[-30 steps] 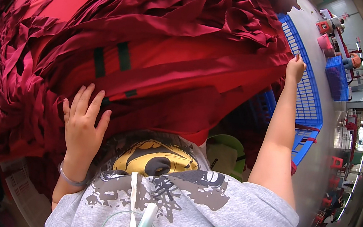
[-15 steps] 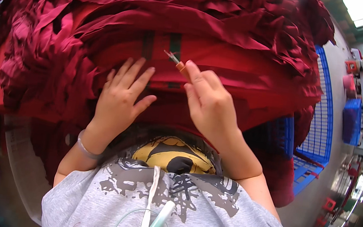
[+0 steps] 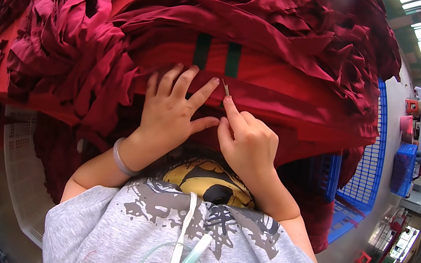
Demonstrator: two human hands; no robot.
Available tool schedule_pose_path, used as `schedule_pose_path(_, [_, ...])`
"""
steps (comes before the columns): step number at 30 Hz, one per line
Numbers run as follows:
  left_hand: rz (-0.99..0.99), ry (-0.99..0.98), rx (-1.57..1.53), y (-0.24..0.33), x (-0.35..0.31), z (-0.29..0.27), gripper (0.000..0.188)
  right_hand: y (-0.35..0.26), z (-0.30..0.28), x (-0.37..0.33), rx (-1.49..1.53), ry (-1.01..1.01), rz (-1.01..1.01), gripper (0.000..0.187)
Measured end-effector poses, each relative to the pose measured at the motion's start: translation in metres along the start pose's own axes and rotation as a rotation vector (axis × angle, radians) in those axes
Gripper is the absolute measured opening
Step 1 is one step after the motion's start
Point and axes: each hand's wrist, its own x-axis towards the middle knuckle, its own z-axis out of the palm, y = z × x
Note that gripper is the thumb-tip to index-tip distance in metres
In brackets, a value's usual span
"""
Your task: The person uses a small cutting tool to trim the edges of a large piece of red fabric laid out on a table. They repeatedly lift sections of the fabric to access the edges and make precise cuts along the seams.
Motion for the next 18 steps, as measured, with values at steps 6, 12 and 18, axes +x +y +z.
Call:
schedule_pose_path(6, [0.007, 0.005, 0.038, -0.001, 0.0, 0.001, 0.063, 0.003, 0.007, 0.013, 0.078, 0.045, 0.02, 0.032])
schedule_pose_path(12, [0.009, 0.026, 0.026, 0.0, -0.002, 0.001, 0.066, 0.016, 0.017, 0.023, 0.047, 0.292, 0.155, 0.031])
schedule_pose_path(18, [-0.053, -0.019, -0.078, -0.003, -0.002, -0.005, 0.063, 0.003, -0.002, 0.009, 0.131, 0.079, -0.031, 0.035])
